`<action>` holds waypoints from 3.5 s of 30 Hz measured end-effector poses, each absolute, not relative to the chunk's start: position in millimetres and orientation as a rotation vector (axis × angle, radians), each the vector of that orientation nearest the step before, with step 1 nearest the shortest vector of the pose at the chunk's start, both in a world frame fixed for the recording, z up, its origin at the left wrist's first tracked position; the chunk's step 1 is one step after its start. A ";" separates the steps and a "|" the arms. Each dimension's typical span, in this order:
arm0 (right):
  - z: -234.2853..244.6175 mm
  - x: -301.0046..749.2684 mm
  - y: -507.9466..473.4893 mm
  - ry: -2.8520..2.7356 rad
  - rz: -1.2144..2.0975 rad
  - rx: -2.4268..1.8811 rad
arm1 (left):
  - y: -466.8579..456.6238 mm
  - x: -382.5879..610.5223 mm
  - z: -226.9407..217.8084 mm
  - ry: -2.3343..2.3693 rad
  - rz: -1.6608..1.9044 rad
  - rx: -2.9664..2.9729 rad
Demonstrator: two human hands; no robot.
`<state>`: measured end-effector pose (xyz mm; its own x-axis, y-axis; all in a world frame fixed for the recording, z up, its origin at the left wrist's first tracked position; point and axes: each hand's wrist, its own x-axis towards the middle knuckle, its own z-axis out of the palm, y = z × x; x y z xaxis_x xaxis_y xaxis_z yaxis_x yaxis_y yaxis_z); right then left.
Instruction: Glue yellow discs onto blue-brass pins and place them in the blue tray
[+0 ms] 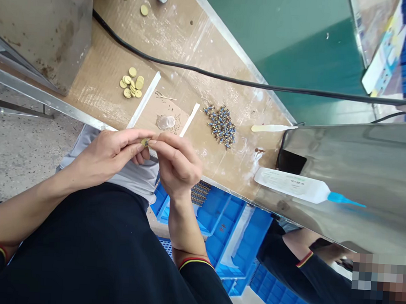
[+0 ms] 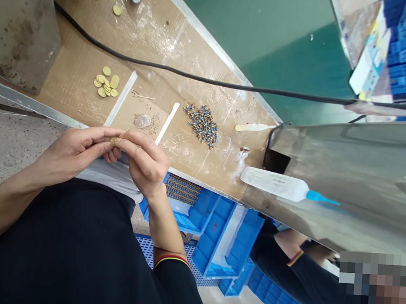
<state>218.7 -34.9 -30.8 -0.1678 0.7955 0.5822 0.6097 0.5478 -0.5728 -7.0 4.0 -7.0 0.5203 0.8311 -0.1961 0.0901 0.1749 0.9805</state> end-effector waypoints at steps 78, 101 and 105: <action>-71.9 231.0 -124.5 -1.387 0.456 -1.382 | -14.5 44.6 -12.3 0.802 0.260 1.644; -47.2 219.1 -139.1 -0.817 0.741 -1.235 | -26.2 48.9 -11.8 0.571 0.324 1.346; -45.3 219.7 -140.9 -0.887 0.659 -1.261 | -25.6 48.6 -8.9 0.567 0.317 1.325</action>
<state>219.7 -140.9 -45.3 0.5197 0.8307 0.1996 0.0495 0.2040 -0.9777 48.6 -25.6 -8.9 0.8247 0.5260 -0.2080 0.0986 0.2283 0.9686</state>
